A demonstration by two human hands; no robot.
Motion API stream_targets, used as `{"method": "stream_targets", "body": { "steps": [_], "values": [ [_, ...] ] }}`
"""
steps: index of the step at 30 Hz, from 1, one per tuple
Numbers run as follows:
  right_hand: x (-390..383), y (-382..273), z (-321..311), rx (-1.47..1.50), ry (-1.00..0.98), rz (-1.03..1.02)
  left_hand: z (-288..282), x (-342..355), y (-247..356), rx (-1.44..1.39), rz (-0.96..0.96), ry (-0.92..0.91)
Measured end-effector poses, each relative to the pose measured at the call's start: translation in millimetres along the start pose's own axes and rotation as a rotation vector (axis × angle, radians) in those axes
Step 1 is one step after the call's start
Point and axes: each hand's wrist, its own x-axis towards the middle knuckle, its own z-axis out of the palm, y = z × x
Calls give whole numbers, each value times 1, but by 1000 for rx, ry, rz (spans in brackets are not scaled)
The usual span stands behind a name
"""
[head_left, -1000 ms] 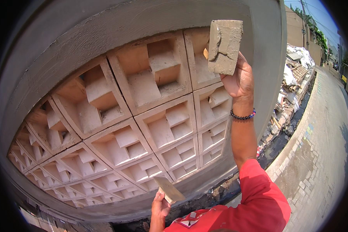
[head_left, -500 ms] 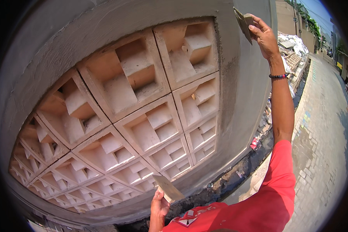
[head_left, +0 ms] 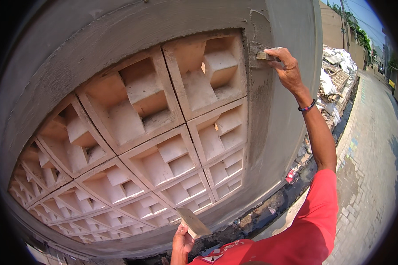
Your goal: The person applies cement to a decorative lattice wall using a trowel and a smaller finishing tool. They repeatedly scoop cement from a bucket, spread it over the wall surface, and smooth the edges around the lattice pattern.
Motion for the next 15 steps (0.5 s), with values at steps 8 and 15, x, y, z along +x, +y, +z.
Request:
{"method": "stream_targets", "body": {
  "steps": [8,15],
  "values": [
    [23,-2,-28,229,-6,139,7,9,1,-3,39,57],
    [117,26,-47,97,1,235,6,15,-7,-28,13,22]
  ]
}}
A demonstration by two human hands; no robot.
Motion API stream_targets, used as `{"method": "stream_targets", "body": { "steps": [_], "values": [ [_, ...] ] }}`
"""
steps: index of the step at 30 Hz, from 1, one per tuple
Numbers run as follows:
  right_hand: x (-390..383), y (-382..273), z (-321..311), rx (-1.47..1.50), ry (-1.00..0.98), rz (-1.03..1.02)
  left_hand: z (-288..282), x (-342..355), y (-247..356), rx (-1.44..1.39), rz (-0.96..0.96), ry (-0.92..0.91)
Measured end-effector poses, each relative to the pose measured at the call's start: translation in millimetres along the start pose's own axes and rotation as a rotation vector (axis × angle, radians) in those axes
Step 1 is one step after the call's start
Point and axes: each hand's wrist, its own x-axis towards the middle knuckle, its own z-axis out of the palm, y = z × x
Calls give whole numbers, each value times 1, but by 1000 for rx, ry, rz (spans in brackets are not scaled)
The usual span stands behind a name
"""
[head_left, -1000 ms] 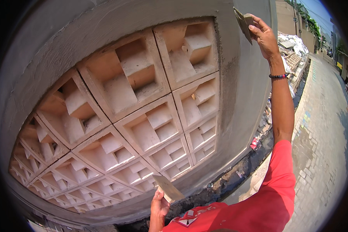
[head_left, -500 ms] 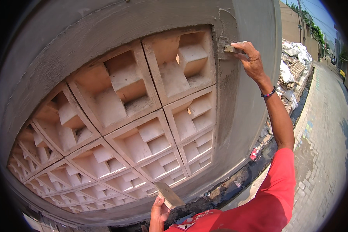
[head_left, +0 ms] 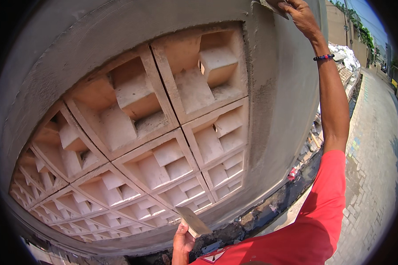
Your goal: The person applies cement to a decorative lattice wall using a trowel and a smaller finishing tool. They repeatedly scoop cement from a bucket, spread it over the wall surface, and smooth the edges around the lattice pattern.
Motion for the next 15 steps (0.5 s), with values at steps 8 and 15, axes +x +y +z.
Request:
{"method": "stream_targets", "body": {
  "steps": [8,15],
  "values": [
    [-155,17,35,-132,-256,-268,14,8,3,35,-83,-44],
    [-128,-2,25,155,-186,-99,20,23,1,87,-77,-72]
  ]
}}
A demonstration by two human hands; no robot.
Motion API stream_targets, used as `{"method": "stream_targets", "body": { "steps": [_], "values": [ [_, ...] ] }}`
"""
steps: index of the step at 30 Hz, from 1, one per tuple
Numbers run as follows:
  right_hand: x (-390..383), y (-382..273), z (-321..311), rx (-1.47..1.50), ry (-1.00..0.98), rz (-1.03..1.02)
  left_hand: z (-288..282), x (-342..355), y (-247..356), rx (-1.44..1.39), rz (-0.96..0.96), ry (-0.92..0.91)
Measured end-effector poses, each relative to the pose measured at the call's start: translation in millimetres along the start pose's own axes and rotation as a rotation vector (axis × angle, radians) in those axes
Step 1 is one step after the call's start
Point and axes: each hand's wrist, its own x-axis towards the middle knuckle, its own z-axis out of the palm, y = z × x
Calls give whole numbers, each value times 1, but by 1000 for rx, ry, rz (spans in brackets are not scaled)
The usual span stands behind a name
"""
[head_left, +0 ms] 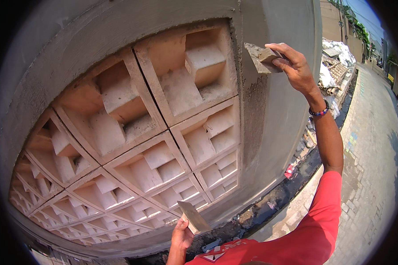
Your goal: The person applies cement to a decorative lattice wall using a trowel and a smaller finishing tool. They repeatedly scoop cement from a bucket, spread it over the wall surface, and smooth the edges around the lattice pattern.
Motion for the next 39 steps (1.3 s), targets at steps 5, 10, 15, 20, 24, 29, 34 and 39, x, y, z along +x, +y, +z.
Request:
{"method": "stream_targets", "body": {
  "steps": [5,10,15,20,24,29,34,39],
  "values": [
    [122,1,-50,33,162,-15,11,0,-4,10,25,26],
    [141,-5,-44,-76,7,-35,10,-7,-9,-32,20,51],
    [67,5,-19,-333,-136,-308,11,-7,-6,-31,23,21],
    [-37,13,14,-294,-333,-251,18,-4,-4,14,25,18],
    [-39,10,9,-75,-306,-47,17,-5,-2,14,9,13],
    [62,18,-44,-14,139,-96,20,-8,-3,19,32,27],
    [140,4,-62,-86,165,14,15,-20,-9,40,85,84],
    [130,44,-72,-91,56,-40,15,-22,-10,-1,59,89]
  ]
}}
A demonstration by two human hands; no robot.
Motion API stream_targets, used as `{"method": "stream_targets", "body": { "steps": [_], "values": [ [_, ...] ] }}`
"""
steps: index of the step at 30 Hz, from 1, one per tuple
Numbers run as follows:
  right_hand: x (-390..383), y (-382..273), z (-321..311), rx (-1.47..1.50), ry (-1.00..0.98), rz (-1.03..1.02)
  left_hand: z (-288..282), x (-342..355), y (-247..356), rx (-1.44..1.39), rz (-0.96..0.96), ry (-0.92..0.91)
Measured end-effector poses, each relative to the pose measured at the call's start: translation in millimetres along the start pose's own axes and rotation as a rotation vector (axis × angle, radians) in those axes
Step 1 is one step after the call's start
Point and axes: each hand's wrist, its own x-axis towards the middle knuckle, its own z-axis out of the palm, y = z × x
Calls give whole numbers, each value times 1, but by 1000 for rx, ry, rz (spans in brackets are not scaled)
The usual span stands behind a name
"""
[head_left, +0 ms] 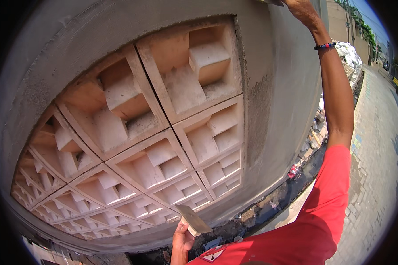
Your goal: The person applies cement to a decorative lattice wall using a trowel and a smaller finishing tool. They repeatedly scoop cement from a bucket, spread it over the wall surface, and smooth the edges around the lattice pattern.
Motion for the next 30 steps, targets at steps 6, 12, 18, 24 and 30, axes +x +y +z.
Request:
{"method": "stream_targets", "body": {
  "steps": [6,12,18,24,30],
  "values": [
    [-103,-12,39,-81,-99,-82,-4,1,1,20,-22,11],
    [-214,-29,72,-104,-314,-13,11,6,3,95,-58,-38],
    [-192,-42,68,322,-39,236,14,9,2,116,-45,-75],
    [-116,-34,68,-247,214,-271,15,3,0,116,-38,-22],
    [-210,-39,97,-221,-177,-176,9,4,-5,108,-40,-77]
  ]
}}
